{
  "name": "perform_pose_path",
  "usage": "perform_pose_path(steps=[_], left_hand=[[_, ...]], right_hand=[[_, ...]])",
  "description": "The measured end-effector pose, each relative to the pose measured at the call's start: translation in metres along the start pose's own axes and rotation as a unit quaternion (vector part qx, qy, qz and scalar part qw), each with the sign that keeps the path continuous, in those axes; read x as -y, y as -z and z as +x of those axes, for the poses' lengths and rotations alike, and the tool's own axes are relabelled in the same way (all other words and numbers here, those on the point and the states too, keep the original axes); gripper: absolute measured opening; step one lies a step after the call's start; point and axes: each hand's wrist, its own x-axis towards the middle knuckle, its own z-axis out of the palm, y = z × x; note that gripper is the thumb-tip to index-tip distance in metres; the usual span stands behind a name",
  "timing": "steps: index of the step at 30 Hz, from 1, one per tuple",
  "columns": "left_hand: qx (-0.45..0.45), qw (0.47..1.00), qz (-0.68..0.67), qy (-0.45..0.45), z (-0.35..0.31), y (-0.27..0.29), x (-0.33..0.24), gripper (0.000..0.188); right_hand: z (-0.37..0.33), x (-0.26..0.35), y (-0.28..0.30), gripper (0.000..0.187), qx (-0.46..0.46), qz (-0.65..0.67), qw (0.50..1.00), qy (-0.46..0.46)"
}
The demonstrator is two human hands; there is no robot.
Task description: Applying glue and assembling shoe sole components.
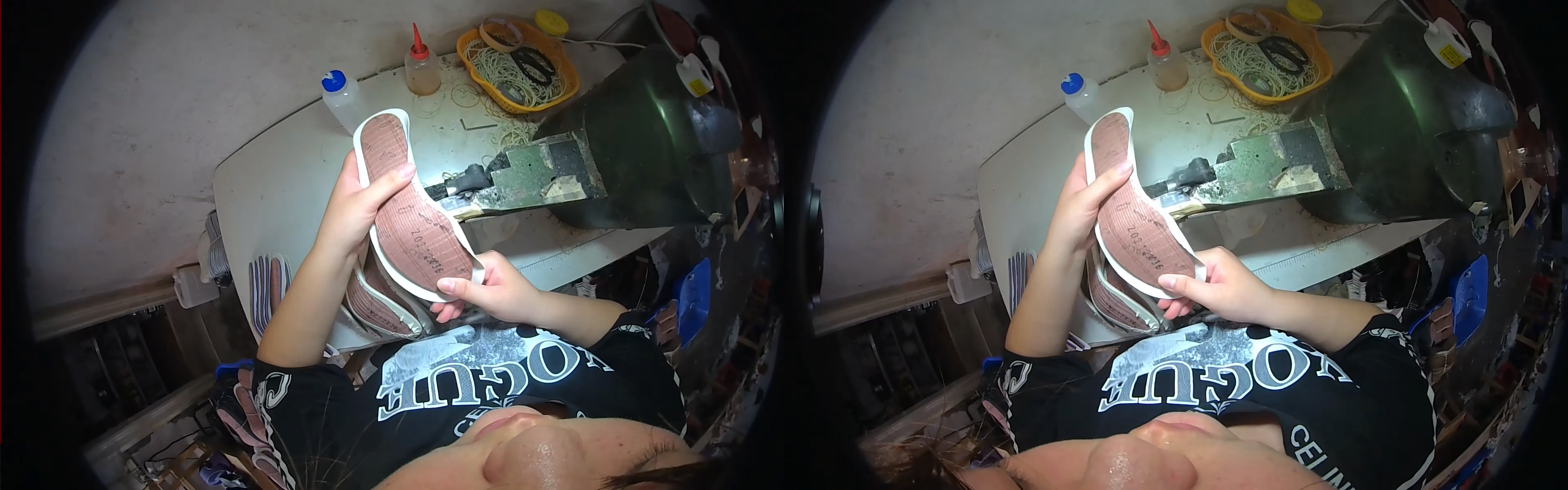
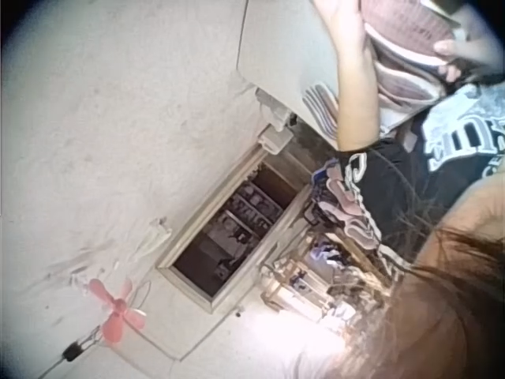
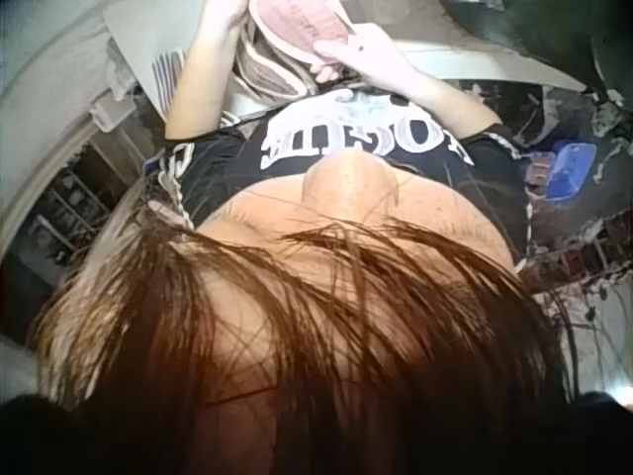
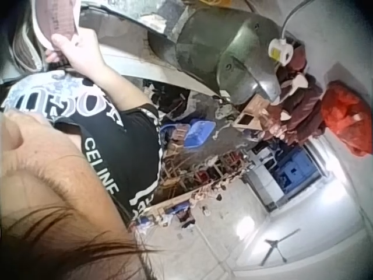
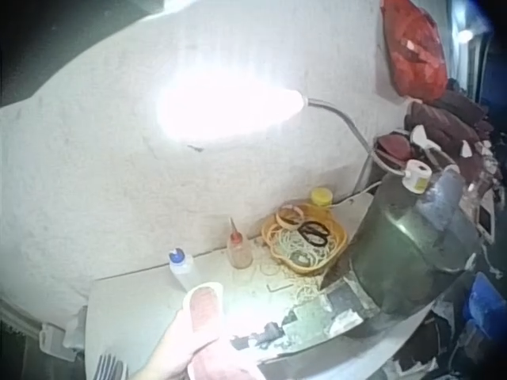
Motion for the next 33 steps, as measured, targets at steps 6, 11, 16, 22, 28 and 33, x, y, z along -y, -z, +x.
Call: perform_pose_path(steps=[6,11,16,22,28,33], left_hand=[[-0.001,0.996,0.083,-0.027,-0.012,-0.007,-0.004,0.055],[-0.023,0.995,0.019,-0.099,-0.032,-0.018,-0.018,0.048],[0.003,0.995,-0.049,-0.082,-0.065,-0.030,-0.025,0.054],[0.001,0.992,-0.077,-0.103,-0.082,-0.037,-0.011,0.065],[-0.018,0.984,-0.067,-0.165,-0.084,-0.045,0.010,0.068],[-0.022,0.987,-0.077,-0.142,-0.090,-0.043,0.005,0.066]], right_hand=[[-0.013,-0.004,-0.005,0.030,-0.022,-0.078,0.994,0.074],[-0.013,0.005,-0.009,0.018,-0.157,-0.105,0.946,0.263],[-0.021,0.013,0.000,0.015,-0.158,-0.375,0.838,0.365],[-0.024,0.013,0.006,0.014,-0.202,-0.375,0.807,0.410],[-0.020,0.012,0.013,0.010,-0.256,-0.423,0.733,0.468],[-0.017,0.012,0.008,0.013,-0.160,-0.172,0.900,0.367]])
